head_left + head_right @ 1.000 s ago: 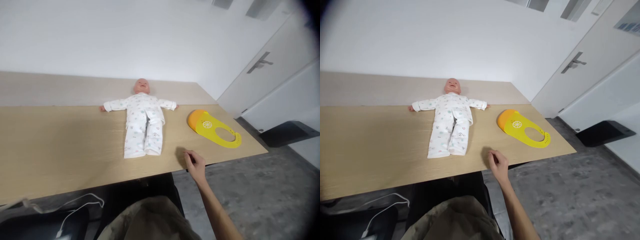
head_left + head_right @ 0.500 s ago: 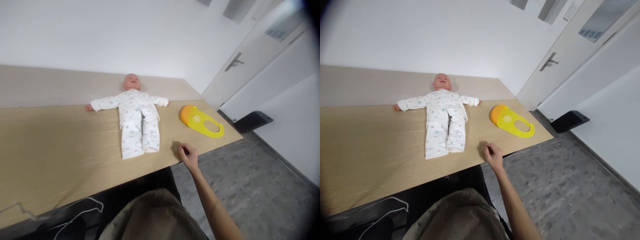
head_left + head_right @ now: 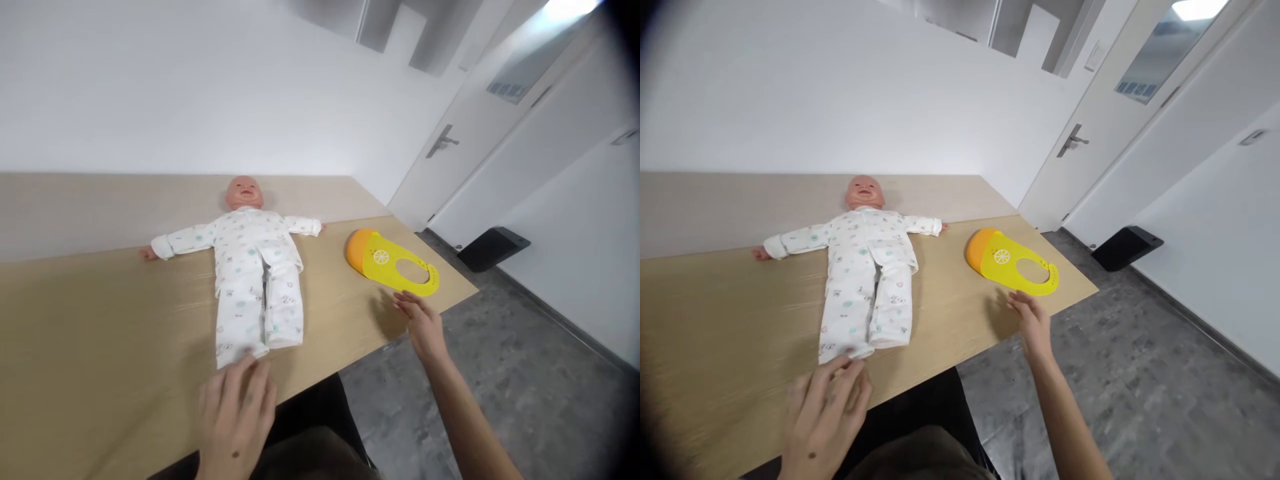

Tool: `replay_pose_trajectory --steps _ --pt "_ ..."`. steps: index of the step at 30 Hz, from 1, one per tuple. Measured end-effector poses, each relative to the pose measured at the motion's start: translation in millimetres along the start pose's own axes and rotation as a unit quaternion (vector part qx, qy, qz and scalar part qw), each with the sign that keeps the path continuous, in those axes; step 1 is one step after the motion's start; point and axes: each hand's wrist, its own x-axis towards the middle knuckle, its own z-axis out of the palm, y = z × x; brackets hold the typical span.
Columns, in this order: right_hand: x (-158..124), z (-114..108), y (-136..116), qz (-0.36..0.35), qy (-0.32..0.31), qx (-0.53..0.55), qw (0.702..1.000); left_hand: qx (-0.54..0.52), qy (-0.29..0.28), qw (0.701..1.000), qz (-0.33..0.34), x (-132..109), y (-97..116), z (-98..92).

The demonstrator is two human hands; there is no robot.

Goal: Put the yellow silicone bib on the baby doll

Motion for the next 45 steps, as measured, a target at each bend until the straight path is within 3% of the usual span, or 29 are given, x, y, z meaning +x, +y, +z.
replay_pose_trajectory --steps 7,12,19,25,30,34,38,42,45 --pt "36.0 -41.4 -28.0 0.098 0.130 0.116 0.980 0.058 -0.045 0.997 -0.016 5.2 8.2 35.2" --pt "47.2 -42.0 -36.6 0.147 0.111 0.147 0.972 0.075 -0.019 0.997 -0.015 13.2 7.4 45.9" --pt "66.9 -38.8 -32.8 0.201 0.116 0.177 0.956 -0.012 -0.075 0.996 0.047 27.5 18.4 56.7" --pt "88.5 -17.8 -19.1 0.221 0.105 0.198 0.949 -0.065 -0.041 0.995 0.066 24.5 21.5 64.4" --pt "111.1 5.7 -5.4 0.182 0.070 0.203 0.960 -0.091 -0.031 0.994 0.048 8.7 20.1 69.3" --pt "131.4 28.2 1.0 0.163 0.105 0.169 0.966 -0.118 -0.026 0.990 0.070 3.8 19.3 75.8" --pt "151.1 47.3 3.2 0.163 0.129 0.178 0.962 -0.066 -0.032 0.990 0.120 12.6 23.1 82.7" --pt "155.4 55.2 -5.3 0.151 0.106 0.192 0.964 -0.032 -0.011 0.989 0.143 15.9 28.6 88.3" --pt "143.4 60.5 -31.2 0.097 0.078 0.200 0.972 -0.049 -0.016 0.988 0.144 11.2 32.8 88.0"
